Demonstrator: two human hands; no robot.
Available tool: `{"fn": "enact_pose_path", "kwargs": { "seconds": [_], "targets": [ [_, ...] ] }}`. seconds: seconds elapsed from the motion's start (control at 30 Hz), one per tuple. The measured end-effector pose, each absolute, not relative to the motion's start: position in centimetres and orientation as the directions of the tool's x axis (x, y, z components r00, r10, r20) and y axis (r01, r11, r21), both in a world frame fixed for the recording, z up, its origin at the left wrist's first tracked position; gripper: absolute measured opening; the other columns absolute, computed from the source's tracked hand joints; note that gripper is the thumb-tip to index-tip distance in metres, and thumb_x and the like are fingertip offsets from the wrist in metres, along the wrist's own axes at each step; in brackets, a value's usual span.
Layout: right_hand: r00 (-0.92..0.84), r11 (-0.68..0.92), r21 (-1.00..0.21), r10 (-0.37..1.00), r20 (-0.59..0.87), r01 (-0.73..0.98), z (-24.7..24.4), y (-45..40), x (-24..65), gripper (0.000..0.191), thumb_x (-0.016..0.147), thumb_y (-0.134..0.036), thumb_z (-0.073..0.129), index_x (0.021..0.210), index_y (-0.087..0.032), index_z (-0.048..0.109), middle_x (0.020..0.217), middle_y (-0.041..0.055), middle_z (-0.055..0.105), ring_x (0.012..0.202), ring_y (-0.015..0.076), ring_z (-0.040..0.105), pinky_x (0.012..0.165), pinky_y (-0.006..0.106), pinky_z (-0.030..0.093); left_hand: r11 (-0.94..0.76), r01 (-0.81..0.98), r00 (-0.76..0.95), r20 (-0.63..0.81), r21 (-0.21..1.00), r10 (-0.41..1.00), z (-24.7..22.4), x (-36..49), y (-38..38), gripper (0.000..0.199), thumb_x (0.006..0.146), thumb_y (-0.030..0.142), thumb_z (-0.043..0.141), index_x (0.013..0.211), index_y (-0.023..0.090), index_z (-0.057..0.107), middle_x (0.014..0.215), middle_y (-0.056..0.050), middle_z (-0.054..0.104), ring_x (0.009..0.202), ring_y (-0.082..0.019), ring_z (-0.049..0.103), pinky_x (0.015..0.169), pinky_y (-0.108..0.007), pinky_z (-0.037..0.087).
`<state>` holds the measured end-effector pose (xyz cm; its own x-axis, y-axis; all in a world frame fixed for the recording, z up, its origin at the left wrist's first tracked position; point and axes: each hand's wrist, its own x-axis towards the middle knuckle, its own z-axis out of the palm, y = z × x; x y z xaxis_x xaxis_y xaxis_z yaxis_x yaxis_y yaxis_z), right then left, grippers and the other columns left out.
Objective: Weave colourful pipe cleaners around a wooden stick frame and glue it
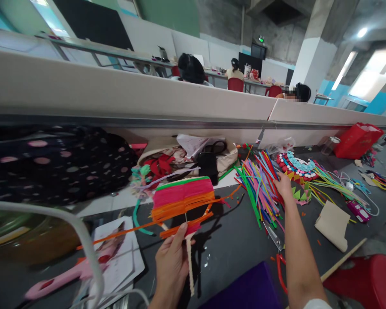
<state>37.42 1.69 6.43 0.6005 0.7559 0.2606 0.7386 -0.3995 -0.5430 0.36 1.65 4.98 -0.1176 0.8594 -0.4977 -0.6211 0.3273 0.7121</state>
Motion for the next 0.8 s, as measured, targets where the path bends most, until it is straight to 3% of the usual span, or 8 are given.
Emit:
{"fn": "enact_pose_path", "kwargs": {
  "seconds": [0.17,0.27,0.47,0.53,0.6,0.67,0.73,0.8],
  "targets": [
    [0.564,-0.362,-0.571,0.795,0.223,0.737,6.1,1.5,37.3,0.032,0.069,-0.021,0.061,0.1,-0.016,0.069,0.078,0.0021,0.069,0.07,0.0175,0.063,0.069,0.028,0.047,0.344,-0.618,-0.092,-0.499,0.707,0.861,5.0,0.5,1.5,0.032,0.05,0.03,0.083,0.065,0.013,0.06,0.047,0.004,0.063,0.034,-0.009,0.053,0.032,-0.016,0.041],
    [0.565,-0.36,-0.578,0.795,0.221,0.733,5.8,1.2,36.6,0.031,0.068,-0.017,0.061,0.097,-0.015,0.069,0.076,0.0034,0.069,0.072,0.0182,0.064,0.072,0.029,0.047,0.332,-0.617,-0.106,-0.494,0.713,0.863,5.0,0.5,1.5,0.032,0.049,0.029,0.083,0.064,0.014,0.059,0.047,0.004,0.063,0.034,-0.008,0.053,0.033,-0.016,0.041],
    [0.597,-0.342,-0.591,0.74,0.31,0.73,7.2,-0.7,32.8,0.034,0.078,-0.021,0.05,0.107,-0.011,0.065,0.103,0.0154,0.066,0.098,0.025,0.061,0.089,0.038,0.044,0.297,-0.627,-0.094,-0.448,0.72,0.889,4.6,0.5,1.4,0.031,0.051,0.031,0.082,0.063,0.015,0.058,0.046,0.005,0.061,0.034,-0.008,0.052,0.033,-0.016,0.039],
    [0.603,-0.255,-0.664,0.709,0.365,0.703,7.9,-1.7,29.8,0.03,0.08,-0.027,0.05,0.102,-0.014,0.066,0.103,0.0136,0.066,0.096,0.025,0.061,0.087,0.038,0.045,0.285,-0.639,-0.088,-0.436,0.715,0.896,4.5,0.4,1.5,0.032,0.051,0.032,0.082,0.063,0.015,0.059,0.045,0.006,0.06,0.033,-0.008,0.051,0.032,-0.015,0.038],
    [0.511,-0.097,-0.835,0.826,0.236,0.542,8.2,-2.7,26.0,0.025,0.079,-0.036,0.054,0.089,-0.017,0.068,0.086,0.0082,0.068,0.079,0.0211,0.063,0.072,0.032,0.049,0.266,-0.652,-0.102,-0.429,0.71,0.898,4.5,0.3,1.5,0.033,0.052,0.035,0.082,0.062,0.014,0.059,0.046,0.005,0.061,0.034,-0.007,0.051,0.032,-0.015,0.037],
    [0.303,-0.109,-0.954,0.953,-0.02,0.279,8.4,-3.5,21.9,0.029,0.078,-0.044,0.057,0.081,-0.017,0.067,0.075,0.0053,0.067,0.063,0.017,0.061,0.054,0.026,0.046,0.239,-0.665,-0.117,-0.415,0.708,0.902,4.5,0.3,1.5,0.033,0.051,0.034,0.083,0.06,0.013,0.059,0.046,0.004,0.061,0.034,-0.007,0.051,0.033,-0.015,0.038],
    [0.096,-0.177,-0.976,0.982,-0.165,0.126,8.2,-3.6,18.0,0.031,0.074,-0.046,0.064,0.08,-0.016,0.069,0.074,0.0046,0.065,0.062,0.0151,0.059,0.049,0.022,0.043,0.23,-0.683,-0.108,-0.408,0.693,0.907,4.6,0.2,1.5,0.033,0.051,0.035,0.083,0.061,0.013,0.059,0.046,0.003,0.061,0.034,-0.007,0.051,0.034,-0.015,0.038],
    [0.068,-0.19,-0.982,0.979,-0.191,-0.016,7.9,-3.1,14.8,0.035,0.069,-0.044,0.071,0.092,-0.017,0.069,0.074,0.003,0.065,0.063,0.0135,0.057,0.048,0.02,0.043,0.242,-0.698,-0.067,-0.398,0.674,0.915,4.6,0.3,1.3,0.033,0.052,0.035,0.082,0.061,0.014,0.059,0.046,0.003,0.061,0.034,-0.009,0.052,0.034,-0.017,0.04]
  ]
}}
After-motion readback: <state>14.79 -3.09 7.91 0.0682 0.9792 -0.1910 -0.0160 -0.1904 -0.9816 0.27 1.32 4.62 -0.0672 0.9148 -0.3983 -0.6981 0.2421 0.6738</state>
